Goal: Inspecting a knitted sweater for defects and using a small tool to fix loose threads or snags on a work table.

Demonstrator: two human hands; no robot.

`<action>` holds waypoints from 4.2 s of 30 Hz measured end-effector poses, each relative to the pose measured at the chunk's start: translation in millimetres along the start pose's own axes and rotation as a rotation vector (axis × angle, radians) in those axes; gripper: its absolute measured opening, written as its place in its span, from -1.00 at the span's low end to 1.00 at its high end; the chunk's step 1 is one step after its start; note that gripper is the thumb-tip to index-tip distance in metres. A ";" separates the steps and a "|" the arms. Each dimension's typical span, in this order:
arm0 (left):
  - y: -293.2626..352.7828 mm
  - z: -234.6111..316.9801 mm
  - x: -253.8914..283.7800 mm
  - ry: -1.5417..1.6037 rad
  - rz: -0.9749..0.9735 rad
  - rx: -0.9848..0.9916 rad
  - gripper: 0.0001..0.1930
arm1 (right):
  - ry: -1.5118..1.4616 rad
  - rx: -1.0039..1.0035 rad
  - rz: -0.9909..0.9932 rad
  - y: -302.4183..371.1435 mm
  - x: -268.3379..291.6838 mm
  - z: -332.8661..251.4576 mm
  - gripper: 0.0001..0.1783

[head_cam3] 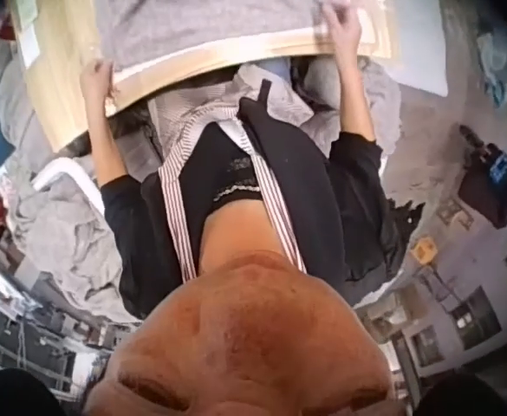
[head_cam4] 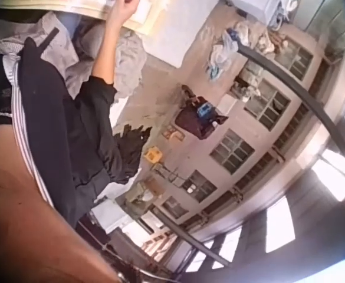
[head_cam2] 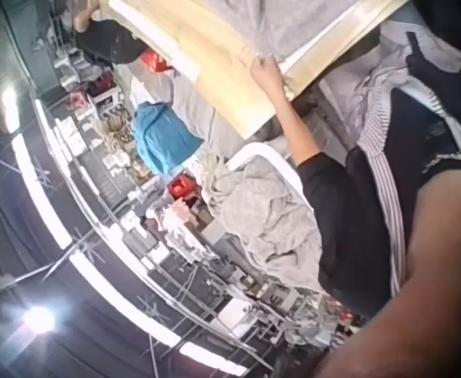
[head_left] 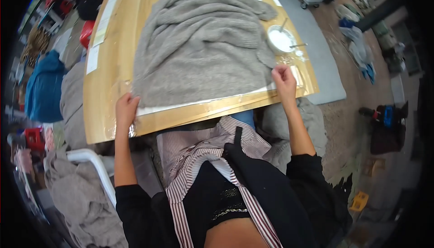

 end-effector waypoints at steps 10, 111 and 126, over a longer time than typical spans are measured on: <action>64.2 -12.1 3.7 0.634 0.495 0.169 -0.91 | 0.023 -0.148 -0.027 -110.5 52.8 71.0 -0.70; -294.7 154.6 -83.0 -0.305 -0.094 -0.210 -0.05 | 0.285 -0.126 0.288 -103.4 39.4 14.4 -0.80; -112.8 197.4 17.0 0.327 0.178 -0.326 -0.49 | -0.508 -0.580 0.013 43.3 -62.1 -12.2 -0.39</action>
Point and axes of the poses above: each hand's wrist, its own y-axis away from the middle knuckle, its own x-axis out of the back of the hand, z = x × y, the point moved 8 cm from there along -y, towards the middle knuckle, and after that the axes turned 2 degrees about -z, right-handed, at the moved point
